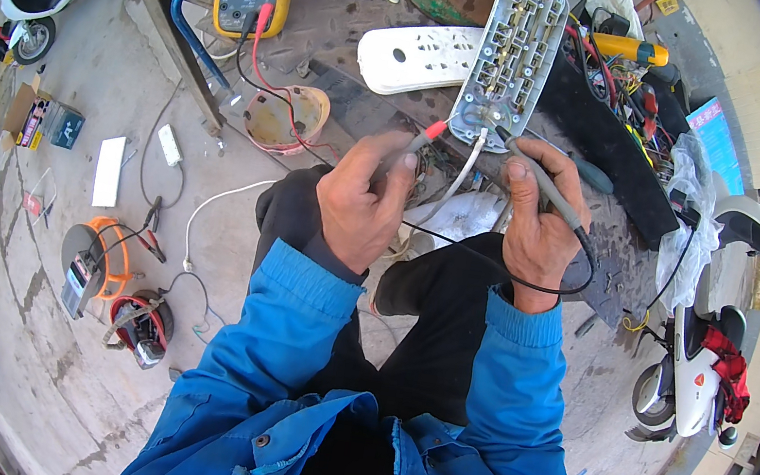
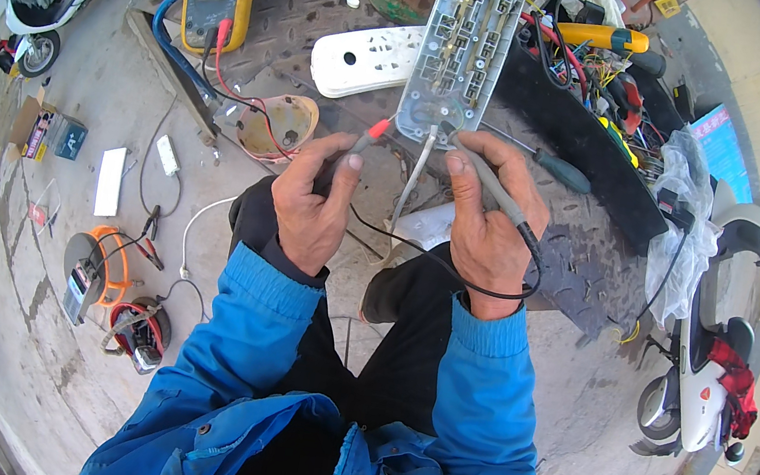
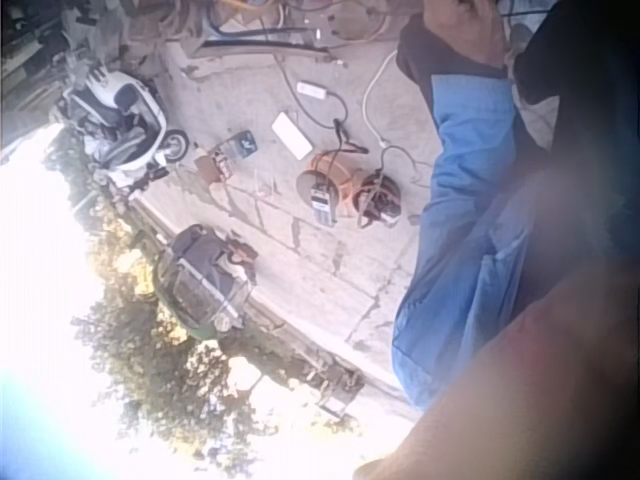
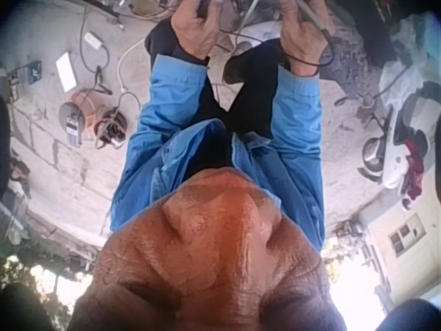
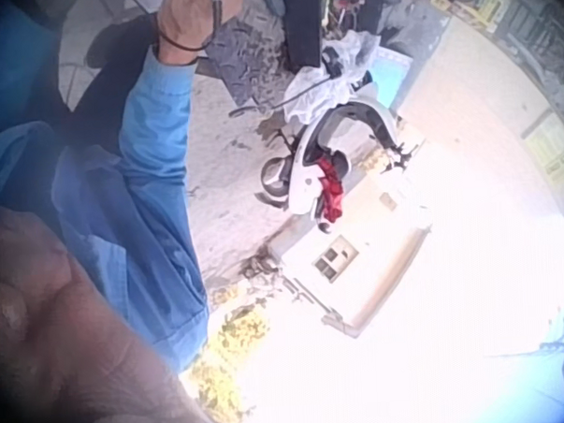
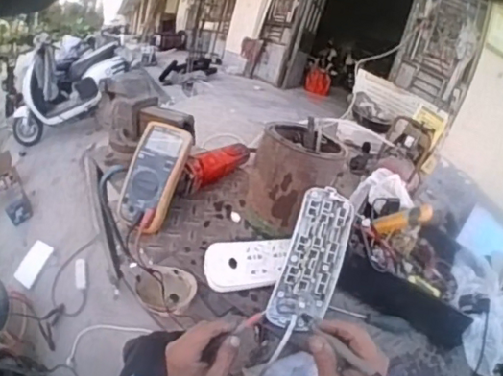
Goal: The person uses a multimeter to test points on a disassembled power strip circuit board. They hold the board with one hand and probe various contacts with the multimeter leads while seated at a workbench.
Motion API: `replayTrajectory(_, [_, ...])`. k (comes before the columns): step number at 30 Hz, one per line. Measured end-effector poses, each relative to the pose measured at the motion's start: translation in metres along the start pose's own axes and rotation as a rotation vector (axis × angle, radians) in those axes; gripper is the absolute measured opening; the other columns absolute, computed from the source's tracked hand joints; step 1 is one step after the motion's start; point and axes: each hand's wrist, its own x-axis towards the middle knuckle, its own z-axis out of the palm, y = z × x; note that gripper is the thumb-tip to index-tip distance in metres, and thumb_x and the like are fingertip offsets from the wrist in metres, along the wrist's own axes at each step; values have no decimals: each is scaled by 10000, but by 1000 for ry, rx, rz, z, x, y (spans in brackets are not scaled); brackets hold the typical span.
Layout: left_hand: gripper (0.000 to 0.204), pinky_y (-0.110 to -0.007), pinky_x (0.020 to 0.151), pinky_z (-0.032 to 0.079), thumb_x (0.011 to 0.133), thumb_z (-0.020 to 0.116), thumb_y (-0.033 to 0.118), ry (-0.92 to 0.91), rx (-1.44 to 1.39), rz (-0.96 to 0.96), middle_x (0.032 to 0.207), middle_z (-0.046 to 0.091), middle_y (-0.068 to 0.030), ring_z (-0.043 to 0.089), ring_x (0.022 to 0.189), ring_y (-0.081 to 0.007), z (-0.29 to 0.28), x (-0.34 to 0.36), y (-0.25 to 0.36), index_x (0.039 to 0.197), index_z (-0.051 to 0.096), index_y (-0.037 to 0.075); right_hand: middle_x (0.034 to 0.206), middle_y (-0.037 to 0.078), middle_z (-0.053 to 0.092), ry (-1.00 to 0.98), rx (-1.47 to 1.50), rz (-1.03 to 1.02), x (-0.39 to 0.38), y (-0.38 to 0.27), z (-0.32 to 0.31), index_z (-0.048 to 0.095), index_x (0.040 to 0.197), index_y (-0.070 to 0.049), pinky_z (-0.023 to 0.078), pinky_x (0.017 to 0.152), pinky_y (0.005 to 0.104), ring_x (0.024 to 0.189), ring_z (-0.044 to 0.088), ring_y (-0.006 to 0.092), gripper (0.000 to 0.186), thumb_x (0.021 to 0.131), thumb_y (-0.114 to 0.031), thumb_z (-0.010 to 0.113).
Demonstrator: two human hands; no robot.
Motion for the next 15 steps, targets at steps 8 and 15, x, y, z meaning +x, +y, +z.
replayTrajectory(8, [223, -335, 646, 558, 1011, 802, 13, 6, 91, 75, 961, 754, -121, 729, 703, -218, 3, 5, 5, 1232, 781, 33, 1102, 129, 823, -11, 21, -5, 0, -2, -1, 788, 1287, -30, 594, 887, 341, 981, 783, 221, 250, 1084, -174, 807])
replayTrajectory(15, [220, -368, 606, 547, 986, 820, 26, 68, 112, 148, 907, 719, -104, 707, 663, -266, 6, 2, 4, 1201, 791, 59, 1126, 139, 821, -79, -57, -87, 0, -2, 3, 796, 1286, -3, 602, 925, 352, 1025, 791, 239, 245, 1059, -94, 802])
